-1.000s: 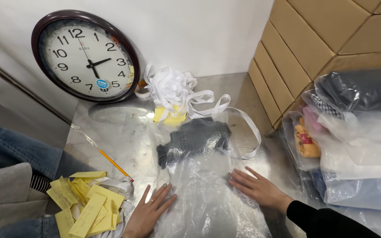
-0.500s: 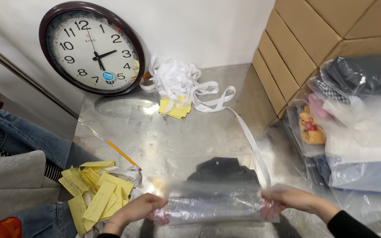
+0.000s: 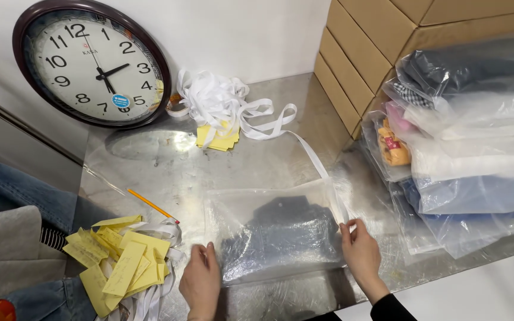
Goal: The person wraps folded clothes in clear plastic bags on a metal table. They handle a checkered shirt and dark pants, placing each item into a bag, smoothing the plastic, and sealing it before moving to the next item.
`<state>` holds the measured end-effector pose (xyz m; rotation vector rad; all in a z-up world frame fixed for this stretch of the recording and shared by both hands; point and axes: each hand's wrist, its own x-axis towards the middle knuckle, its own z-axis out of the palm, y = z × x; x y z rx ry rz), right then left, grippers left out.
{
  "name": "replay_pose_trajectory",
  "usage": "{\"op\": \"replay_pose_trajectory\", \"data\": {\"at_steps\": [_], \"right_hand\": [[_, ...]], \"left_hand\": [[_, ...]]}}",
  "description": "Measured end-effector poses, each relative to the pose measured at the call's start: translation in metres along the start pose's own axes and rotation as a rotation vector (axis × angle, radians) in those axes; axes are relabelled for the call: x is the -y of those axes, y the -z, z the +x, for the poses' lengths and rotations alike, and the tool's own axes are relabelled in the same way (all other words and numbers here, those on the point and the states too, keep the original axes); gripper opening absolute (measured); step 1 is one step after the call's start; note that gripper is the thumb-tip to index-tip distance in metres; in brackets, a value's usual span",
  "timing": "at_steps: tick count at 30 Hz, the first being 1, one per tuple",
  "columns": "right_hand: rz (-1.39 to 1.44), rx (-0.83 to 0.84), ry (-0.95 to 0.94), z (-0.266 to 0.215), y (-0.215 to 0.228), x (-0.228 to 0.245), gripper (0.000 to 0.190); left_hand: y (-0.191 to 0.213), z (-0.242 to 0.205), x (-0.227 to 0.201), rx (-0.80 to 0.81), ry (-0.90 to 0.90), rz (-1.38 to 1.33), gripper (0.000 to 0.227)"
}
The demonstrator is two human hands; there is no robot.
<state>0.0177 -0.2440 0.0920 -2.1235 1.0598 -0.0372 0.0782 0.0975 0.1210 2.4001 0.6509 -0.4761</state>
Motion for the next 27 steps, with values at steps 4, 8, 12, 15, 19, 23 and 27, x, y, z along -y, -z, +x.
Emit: {"op": "replay_pose_trajectory", "data": {"at_steps": [4, 8, 12, 15, 19, 23, 27], "right_hand": [[-0.209, -0.190, 0.503, -0.002, -0.016, 0.022, 0.054], [-0.382, -0.124, 0.828, -0.012, -0.043, 0.065, 0.065], [-0.462, -0.149, 0.896, -0.010, -0.062, 0.043, 0.058], [-0.515, -0.185, 0.892, -0.008, -0.064, 0.039, 0.059], [-0.522, -0.231, 0.909, -0.006, -0.066, 0.038, 0.059], [-0.505, -0.207, 0.842, -0.002, -0.070, 0.045, 0.056], [-0.525, -0.087, 0.765, 0.007, -0.063, 0.051, 0.056]], "left_hand": [[-0.022, -0.010, -0.024, -0.204, -0.425, 0.279, 0.069], [-0.080, -0.003, -0.046, -0.796, -0.946, 0.583, 0.075], [-0.094, 0.008, -0.038, -0.465, -0.934, 0.383, 0.071], [-0.091, 0.005, -0.039, -0.322, -0.888, 0.272, 0.068], [-0.090, 0.005, -0.043, -0.244, -0.830, 0.272, 0.067], [-0.080, 0.004, -0.057, -0.098, -0.701, 0.271, 0.070], [-0.069, 0.005, -0.067, -0.046, -0.628, 0.240, 0.067]]}}
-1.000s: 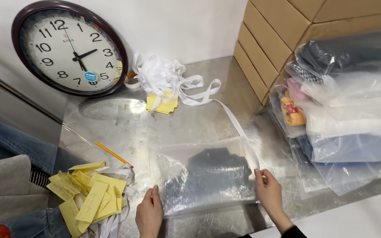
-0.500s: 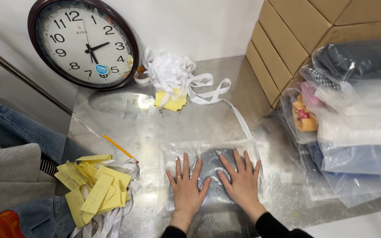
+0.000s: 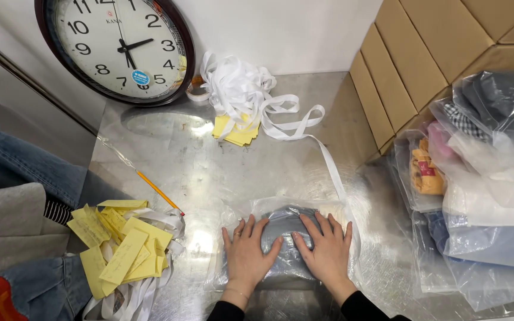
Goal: The person wraps folded clothes in clear plastic bags on a metal table. They handle a checkered shirt and dark pants, placing each item into a bag, smoothing the plastic, and sealing it before moving to the next item.
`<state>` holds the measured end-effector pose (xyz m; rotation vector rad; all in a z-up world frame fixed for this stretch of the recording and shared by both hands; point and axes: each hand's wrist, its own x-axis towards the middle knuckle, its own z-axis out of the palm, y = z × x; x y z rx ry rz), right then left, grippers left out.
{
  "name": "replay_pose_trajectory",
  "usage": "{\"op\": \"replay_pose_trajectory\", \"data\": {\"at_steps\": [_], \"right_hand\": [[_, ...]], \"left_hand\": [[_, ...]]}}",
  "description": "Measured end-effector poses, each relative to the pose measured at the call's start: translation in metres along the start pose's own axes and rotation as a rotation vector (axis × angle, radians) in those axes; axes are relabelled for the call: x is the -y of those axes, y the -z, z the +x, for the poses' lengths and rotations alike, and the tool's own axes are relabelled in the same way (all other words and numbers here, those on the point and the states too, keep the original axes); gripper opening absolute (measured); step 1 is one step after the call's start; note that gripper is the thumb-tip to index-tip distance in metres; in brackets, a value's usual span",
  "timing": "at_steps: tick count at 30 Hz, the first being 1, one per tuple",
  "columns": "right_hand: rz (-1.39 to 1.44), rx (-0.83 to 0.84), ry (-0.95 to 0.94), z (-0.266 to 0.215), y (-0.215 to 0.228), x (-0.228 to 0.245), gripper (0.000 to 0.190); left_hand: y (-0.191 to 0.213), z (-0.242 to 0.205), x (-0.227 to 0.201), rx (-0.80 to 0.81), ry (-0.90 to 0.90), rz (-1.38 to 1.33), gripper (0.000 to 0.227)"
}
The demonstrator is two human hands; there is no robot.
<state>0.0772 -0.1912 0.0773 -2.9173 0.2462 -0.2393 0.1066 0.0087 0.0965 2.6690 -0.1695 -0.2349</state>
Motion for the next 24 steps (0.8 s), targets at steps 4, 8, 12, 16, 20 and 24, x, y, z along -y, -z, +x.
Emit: {"op": "replay_pose_trajectory", "data": {"at_steps": [4, 8, 12, 16, 20, 24], "right_hand": [[0.460, 0.190, -0.272, 0.023, 0.012, -0.029, 0.052], [0.721, 0.062, -0.673, 0.046, 0.034, -0.075, 0.049], [0.706, 0.376, -0.753, 0.078, 0.036, -0.093, 0.063], [0.802, 0.323, -0.775, 0.096, -0.035, -0.125, 0.059], [1.155, 0.169, -0.758, 0.109, -0.066, -0.138, 0.045], [1.396, -0.006, -0.626, 0.110, 0.068, -0.086, 0.036]], "left_hand": [[0.015, 0.007, 0.008, 0.039, 0.144, -0.170, 0.062], [0.016, 0.025, 0.052, -0.134, 0.489, -0.456, 0.073], [0.011, 0.075, 0.093, -0.086, 0.619, -0.764, 0.077], [-0.034, 0.123, 0.145, 0.004, 0.717, -0.814, 0.082], [-0.003, 0.121, 0.133, 0.010, 0.712, -0.943, 0.065], [0.109, 0.085, 0.078, -0.178, 0.473, -1.348, 0.071]]}}
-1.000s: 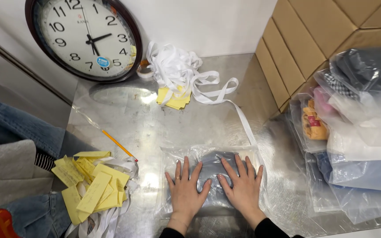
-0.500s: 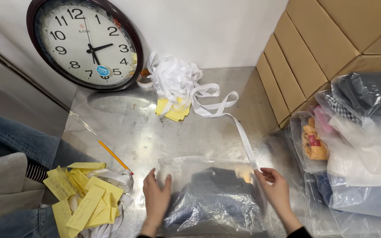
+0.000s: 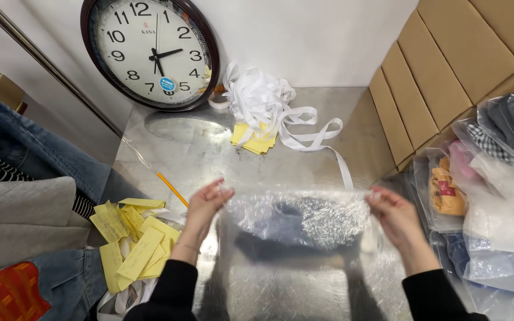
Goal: The person wraps folded clothes in clear plastic bags on a metal table. They handle a checkered shirt and dark pants, placing each item into a bag, smoothing the plastic, and sealing it before moving to the next item.
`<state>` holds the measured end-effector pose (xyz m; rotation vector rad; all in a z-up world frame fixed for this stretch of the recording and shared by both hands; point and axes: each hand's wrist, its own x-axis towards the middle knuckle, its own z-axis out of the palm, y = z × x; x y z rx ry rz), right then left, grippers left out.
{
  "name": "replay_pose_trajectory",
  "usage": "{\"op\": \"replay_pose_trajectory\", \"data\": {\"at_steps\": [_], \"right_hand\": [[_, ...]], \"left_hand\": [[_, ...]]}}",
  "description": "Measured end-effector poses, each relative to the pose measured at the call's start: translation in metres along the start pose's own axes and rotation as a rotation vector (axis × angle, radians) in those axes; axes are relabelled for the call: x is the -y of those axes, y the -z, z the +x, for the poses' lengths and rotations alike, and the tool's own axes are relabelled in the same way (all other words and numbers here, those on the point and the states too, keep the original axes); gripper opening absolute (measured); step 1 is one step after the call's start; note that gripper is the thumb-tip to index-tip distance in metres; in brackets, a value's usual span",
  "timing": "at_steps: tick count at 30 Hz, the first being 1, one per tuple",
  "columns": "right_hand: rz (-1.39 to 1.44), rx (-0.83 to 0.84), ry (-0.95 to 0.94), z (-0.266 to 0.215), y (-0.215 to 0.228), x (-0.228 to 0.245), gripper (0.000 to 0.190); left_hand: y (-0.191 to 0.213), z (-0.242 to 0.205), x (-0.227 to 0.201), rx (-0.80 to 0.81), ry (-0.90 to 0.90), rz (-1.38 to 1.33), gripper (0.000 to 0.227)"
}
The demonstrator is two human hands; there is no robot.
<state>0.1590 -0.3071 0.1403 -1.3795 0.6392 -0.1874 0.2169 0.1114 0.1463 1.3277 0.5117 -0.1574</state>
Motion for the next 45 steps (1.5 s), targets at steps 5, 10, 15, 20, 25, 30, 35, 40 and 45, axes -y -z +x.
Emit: {"op": "replay_pose_trajectory", "data": {"at_steps": [5, 10, 15, 20, 25, 30, 35, 40, 45], "right_hand": [[-0.196, 0.122, -0.063, -0.047, 0.011, 0.084, 0.046], [-0.666, 0.190, -0.068, -0.061, 0.061, -0.024, 0.018], [-0.846, 0.378, 0.084, -0.068, 0.130, -0.167, 0.012], [-1.378, 0.496, 0.076, -0.093, 0.147, -0.171, 0.029], [-1.122, 0.157, 0.261, -0.118, 0.023, -0.042, 0.039], [-0.988, 0.103, 0.261, -0.117, -0.064, -0.054, 0.078], [-1.192, 0.019, 0.848, -0.116, -0.046, -0.127, 0.072], [-1.155, -0.023, 0.899, -0.107, -0.045, -0.145, 0.072], [-1.137, -0.045, 0.919, -0.103, -0.046, -0.147, 0.069]], "left_hand": [[0.019, -0.056, -0.063, 0.150, -0.296, 0.238, 0.047], [0.069, -0.079, 0.032, 0.252, -0.168, 0.817, 0.005], [0.118, -0.101, 0.145, 0.350, -0.216, 1.031, 0.010], [0.066, -0.155, 0.053, 0.529, 0.395, 1.486, 0.074], [0.007, -0.131, 0.072, 0.222, -0.227, 1.247, 0.052], [-0.035, -0.104, 0.141, -0.299, -1.072, 1.722, 0.090], [-0.024, -0.115, 0.171, -0.241, -1.085, 1.607, 0.093], [-0.024, -0.109, 0.179, -0.220, -1.083, 1.547, 0.092], [-0.022, -0.104, 0.180, -0.217, -1.090, 1.501, 0.091]]}}
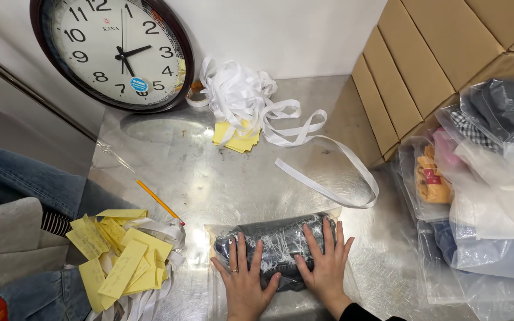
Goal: The person wraps folded clothes in clear plastic bags on a metal table. They handle a checkered shirt and dark pants, placing each item into a bag, smoothing the plastic, and sealing it before moving to the next item.
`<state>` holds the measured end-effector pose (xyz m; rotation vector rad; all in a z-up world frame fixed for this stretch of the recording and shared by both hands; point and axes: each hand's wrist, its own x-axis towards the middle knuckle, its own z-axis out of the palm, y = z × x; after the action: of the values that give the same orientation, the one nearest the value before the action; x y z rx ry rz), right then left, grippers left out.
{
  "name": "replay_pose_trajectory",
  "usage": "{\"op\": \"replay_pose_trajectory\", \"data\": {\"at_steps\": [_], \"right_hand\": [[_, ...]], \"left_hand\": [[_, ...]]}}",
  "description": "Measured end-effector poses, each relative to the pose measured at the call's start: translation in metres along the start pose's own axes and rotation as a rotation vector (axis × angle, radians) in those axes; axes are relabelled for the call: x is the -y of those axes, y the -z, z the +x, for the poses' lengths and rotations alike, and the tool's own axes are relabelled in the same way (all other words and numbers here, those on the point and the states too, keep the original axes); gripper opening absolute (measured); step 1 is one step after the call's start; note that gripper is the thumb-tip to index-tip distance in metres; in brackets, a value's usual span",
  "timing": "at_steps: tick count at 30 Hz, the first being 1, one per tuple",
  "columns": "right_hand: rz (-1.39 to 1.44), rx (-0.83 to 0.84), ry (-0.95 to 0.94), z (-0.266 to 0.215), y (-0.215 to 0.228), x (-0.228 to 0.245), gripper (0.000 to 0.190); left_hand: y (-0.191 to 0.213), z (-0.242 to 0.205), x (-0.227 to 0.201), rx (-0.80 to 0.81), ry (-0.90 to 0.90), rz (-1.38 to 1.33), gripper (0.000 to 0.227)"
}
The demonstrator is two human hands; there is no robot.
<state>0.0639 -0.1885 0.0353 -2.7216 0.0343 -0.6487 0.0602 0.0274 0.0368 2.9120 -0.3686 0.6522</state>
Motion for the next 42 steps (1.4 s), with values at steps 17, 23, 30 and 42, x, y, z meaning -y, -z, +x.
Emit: {"op": "replay_pose_trajectory", "data": {"at_steps": [17, 23, 30, 42], "right_hand": [[0.482, 0.533, -1.029, 0.044, 0.068, -0.058, 0.055], [0.476, 0.531, -1.006, 0.033, 0.021, -0.095, 0.040], [0.284, 0.429, -0.835, 0.017, -0.017, -0.102, 0.027], [0.438, -0.227, -0.471, 0.121, 0.221, -0.174, 0.009]], "left_hand": [[-0.003, 0.006, 0.119, 0.571, 1.027, -0.827, 0.046], [0.000, 0.017, 0.121, 0.635, 0.967, -0.849, 0.029], [-0.002, 0.024, 0.123, 0.470, 0.915, -1.082, 0.020], [0.130, 0.199, -0.029, 0.378, 0.660, -1.363, 0.009]]}}
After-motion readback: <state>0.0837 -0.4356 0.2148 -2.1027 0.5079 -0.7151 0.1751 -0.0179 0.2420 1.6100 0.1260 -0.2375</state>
